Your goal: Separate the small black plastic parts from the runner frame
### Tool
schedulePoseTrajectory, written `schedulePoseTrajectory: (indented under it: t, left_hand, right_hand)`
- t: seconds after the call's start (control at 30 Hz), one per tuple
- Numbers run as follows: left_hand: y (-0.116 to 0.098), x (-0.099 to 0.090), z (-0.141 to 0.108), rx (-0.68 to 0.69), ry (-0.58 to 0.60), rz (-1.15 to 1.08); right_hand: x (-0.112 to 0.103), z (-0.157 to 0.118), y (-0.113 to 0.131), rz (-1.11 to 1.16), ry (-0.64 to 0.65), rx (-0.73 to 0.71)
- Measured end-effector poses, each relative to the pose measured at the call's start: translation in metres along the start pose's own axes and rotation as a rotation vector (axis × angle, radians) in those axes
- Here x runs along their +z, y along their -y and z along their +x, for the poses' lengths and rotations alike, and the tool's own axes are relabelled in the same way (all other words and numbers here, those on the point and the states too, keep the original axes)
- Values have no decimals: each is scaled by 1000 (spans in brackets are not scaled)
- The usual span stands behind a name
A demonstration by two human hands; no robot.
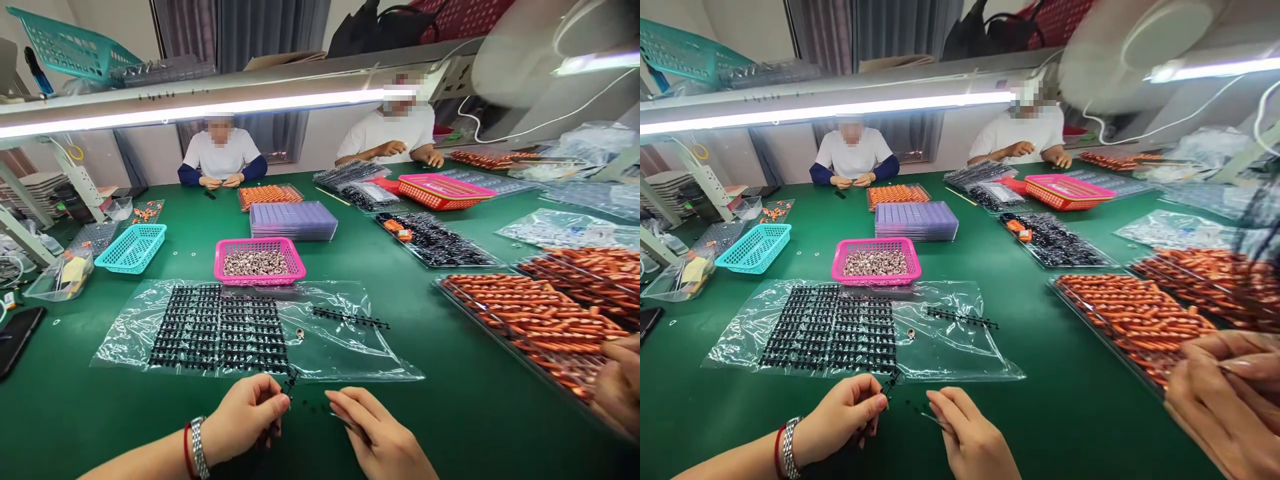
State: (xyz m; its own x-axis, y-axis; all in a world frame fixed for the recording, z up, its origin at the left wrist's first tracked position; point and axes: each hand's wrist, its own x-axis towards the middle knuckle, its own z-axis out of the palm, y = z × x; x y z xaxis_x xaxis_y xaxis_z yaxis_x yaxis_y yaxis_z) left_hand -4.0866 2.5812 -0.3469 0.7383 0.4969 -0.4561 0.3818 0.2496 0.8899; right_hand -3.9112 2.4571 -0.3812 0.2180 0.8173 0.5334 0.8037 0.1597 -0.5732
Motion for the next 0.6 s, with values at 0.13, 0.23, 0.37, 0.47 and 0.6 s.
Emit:
schedulePoseTrajectory:
  t: [0.13, 0.23, 0.37, 0.47, 0.6]
  left_hand:
    - [-3, 2, -6, 122, 13, 93]
    - [-7, 2, -11, 180, 30, 154]
    - [-11, 2, -15, 183, 14, 241]
    - [-10, 2, -13, 122, 30, 188]
    - [-5, 0, -6, -59, 82, -78]
  right_hand:
    - [3, 9, 28, 265, 140, 229]
    - [9, 16, 42, 335, 174, 319]
    - [15, 18, 45, 290, 159, 375]
    - [18, 12, 40, 260, 111, 276]
    - [18, 3, 29, 66, -133, -147]
